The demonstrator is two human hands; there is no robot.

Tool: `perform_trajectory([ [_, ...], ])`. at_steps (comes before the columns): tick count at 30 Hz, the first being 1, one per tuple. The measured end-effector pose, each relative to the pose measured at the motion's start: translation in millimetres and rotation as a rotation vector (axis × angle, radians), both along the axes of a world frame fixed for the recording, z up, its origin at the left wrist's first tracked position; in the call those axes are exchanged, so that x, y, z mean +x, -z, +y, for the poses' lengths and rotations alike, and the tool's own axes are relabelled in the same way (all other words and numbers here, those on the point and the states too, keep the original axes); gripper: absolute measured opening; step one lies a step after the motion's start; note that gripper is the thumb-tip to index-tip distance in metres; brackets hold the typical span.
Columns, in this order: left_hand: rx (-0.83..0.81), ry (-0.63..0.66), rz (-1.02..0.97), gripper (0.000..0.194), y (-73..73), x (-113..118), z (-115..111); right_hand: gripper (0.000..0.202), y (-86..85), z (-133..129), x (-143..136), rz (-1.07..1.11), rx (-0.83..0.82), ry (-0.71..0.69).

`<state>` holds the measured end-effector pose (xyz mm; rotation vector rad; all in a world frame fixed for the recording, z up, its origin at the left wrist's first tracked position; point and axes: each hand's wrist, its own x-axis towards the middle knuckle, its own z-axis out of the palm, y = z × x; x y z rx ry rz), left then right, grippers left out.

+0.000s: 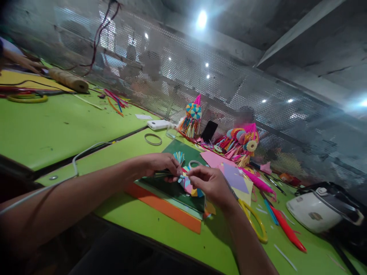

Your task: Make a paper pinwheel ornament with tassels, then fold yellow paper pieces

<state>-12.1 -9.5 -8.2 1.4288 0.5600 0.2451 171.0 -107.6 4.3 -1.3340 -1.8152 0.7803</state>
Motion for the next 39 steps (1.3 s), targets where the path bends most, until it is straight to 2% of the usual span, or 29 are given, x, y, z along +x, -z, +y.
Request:
perform_trajectory([
  [10, -0.025, 0.008, -0.008, 0.009, -1.2, -0.1, 0.5, 0.028, 8.9, 6.4, 4.6, 0.237, 0.018, 0.156],
  [12, -0.024, 0.008, -0.01, 0.009, -1.4, -0.3, 0.3, 0.03, 8.4, 6.4, 6.0, 0.187, 0.052, 0.177],
  [14, -0.025, 0.006, -0.009, 0.008, -1.3, -0.3, 0.5, 0.022, 6.7, 5.8, 5.4, 0.082, 0.129, 0.165],
  [18, -0.035, 0.015, -0.001, 0.007, 0.2, 0.1, 2.2, 0.013, 4.0, 3.9, -1.4, -0.159, 0.393, 0.018],
  [20, -0.042, 0.016, -0.014, 0.006, 1.2, 0.1, 3.3, 0.011, 4.8, 2.7, -5.7, -0.253, 0.464, -0.043],
  [23, -0.049, 0.01, -0.03, 0.004, 2.3, -0.1, 4.2, 0.014, 7.9, 0.8, -11.1, -0.362, 0.515, -0.081],
  [28, -0.092, -0.017, -0.014, 0.003, 2.5, 0.9, 3.4, 0.024, 12.4, -2.0, -17.4, -0.524, 0.566, -0.05],
  [33, -0.067, -0.006, -0.032, 0.006, 3.4, 2.0, 3.3, 0.015, 14.7, -2.8, -21.7, -0.67, 0.625, -0.054],
  [39, -0.05, -0.006, -0.026, 0.007, 4.0, 1.7, 3.5, 0.011, 15.2, -2.3, -23.7, -0.629, 0.664, -0.075],
])
